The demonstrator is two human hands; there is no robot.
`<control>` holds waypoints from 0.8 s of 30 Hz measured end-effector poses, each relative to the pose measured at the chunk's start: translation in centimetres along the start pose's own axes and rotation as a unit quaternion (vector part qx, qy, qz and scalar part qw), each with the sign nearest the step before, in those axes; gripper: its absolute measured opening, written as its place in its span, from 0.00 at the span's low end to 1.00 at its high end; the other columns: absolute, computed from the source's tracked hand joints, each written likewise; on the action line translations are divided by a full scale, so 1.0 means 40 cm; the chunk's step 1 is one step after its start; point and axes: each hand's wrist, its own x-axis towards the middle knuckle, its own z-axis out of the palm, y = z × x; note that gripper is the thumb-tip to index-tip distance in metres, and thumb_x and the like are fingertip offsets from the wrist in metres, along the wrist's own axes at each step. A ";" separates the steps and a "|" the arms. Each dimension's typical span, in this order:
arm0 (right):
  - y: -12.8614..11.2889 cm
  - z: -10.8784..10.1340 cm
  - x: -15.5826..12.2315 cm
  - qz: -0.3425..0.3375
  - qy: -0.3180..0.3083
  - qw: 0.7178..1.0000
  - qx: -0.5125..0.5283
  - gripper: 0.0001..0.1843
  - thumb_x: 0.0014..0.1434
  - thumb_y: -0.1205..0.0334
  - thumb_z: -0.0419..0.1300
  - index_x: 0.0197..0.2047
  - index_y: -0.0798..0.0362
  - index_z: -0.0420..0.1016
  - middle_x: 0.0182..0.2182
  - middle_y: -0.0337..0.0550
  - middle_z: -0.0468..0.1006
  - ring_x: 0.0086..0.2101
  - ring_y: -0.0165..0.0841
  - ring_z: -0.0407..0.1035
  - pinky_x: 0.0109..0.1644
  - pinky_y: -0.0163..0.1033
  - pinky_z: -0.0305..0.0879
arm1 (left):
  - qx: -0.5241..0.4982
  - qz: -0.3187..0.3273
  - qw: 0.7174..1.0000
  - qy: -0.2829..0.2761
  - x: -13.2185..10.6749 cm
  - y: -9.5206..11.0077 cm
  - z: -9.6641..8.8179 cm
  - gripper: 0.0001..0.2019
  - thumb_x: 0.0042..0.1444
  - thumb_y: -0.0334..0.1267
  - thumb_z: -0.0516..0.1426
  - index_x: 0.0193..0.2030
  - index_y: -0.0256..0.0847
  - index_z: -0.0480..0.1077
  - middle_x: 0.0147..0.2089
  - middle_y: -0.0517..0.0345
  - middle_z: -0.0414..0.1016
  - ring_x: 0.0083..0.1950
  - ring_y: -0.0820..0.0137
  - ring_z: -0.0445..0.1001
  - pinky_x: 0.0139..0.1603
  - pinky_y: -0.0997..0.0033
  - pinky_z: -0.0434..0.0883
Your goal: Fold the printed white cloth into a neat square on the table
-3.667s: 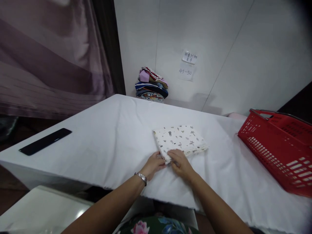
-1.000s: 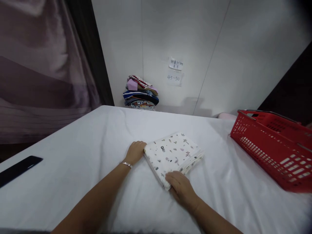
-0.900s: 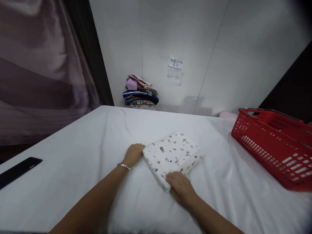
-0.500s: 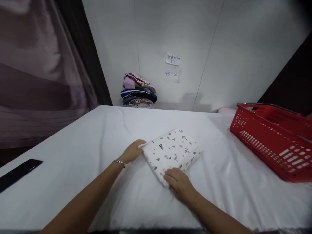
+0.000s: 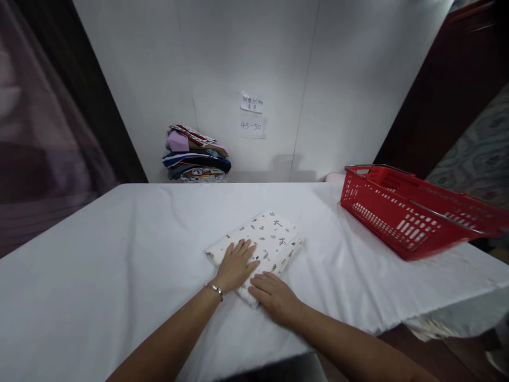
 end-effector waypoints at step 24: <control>0.238 -0.088 0.101 0.187 0.065 0.979 0.048 0.22 0.57 0.66 0.50 0.56 0.53 0.64 0.55 0.50 0.67 0.58 0.35 0.55 0.59 0.48 0.53 | 0.009 0.029 0.999 0.023 -0.028 0.053 -0.007 0.24 0.60 0.51 0.42 0.61 0.49 0.57 0.65 0.55 0.54 0.66 0.57 0.51 0.62 0.47 0.49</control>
